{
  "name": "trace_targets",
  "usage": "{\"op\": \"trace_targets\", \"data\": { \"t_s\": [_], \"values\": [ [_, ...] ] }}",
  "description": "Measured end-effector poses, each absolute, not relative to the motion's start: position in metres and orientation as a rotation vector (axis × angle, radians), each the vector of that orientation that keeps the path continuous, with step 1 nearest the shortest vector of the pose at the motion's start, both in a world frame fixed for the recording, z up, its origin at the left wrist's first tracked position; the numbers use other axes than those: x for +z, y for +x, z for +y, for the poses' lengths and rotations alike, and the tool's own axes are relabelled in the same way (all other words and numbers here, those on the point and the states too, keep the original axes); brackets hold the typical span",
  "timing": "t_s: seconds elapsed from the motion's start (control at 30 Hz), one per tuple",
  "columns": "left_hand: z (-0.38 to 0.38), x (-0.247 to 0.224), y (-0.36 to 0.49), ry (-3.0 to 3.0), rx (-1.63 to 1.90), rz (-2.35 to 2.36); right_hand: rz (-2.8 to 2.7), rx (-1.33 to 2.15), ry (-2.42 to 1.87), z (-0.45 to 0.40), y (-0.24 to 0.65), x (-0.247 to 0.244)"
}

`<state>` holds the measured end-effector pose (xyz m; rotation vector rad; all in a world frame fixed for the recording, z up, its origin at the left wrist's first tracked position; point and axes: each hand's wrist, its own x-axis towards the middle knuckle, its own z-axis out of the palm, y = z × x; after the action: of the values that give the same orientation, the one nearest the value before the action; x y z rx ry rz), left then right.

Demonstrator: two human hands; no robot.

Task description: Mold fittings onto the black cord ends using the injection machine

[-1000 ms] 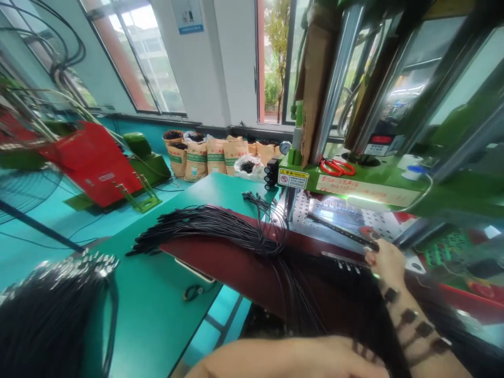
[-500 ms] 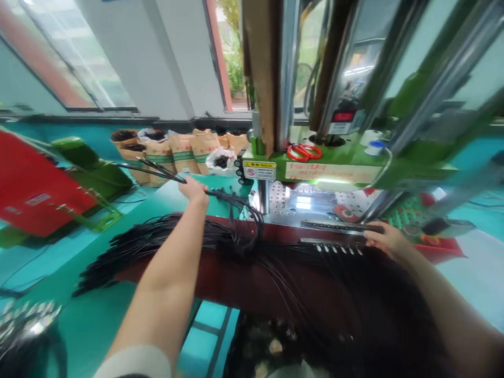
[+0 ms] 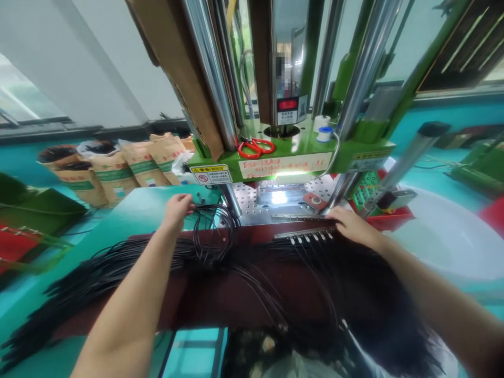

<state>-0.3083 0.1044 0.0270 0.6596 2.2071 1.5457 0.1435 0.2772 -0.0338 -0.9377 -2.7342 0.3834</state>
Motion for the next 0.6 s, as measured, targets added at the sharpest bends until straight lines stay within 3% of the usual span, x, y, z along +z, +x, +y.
{"op": "trace_targets", "data": {
  "t_s": [0.13, 0.27, 0.33, 0.43, 0.6],
  "values": [
    [0.063, 0.066, -0.219, 1.175, 1.825, 1.741, -2.946, 0.207, -0.794, 0.260, 0.145, -0.031],
    [0.031, 0.034, -0.106, 1.316, 0.949, 1.295, -3.096, 0.088, -0.844, 0.257, 0.131, -0.020],
    [0.029, -0.001, -0.065, 1.204, 0.703, 1.165, -3.177, 0.182, -0.893, 0.260, 0.125, -0.008],
    [0.040, -0.039, -0.029, 0.863, 0.737, 1.034, -3.161, 0.447, -1.028, 0.263, 0.120, 0.009],
    [0.058, -0.039, -0.002, 0.287, 0.892, 0.824, -2.944, 0.546, -1.347, 0.268, 0.115, 0.017]
  ]
}}
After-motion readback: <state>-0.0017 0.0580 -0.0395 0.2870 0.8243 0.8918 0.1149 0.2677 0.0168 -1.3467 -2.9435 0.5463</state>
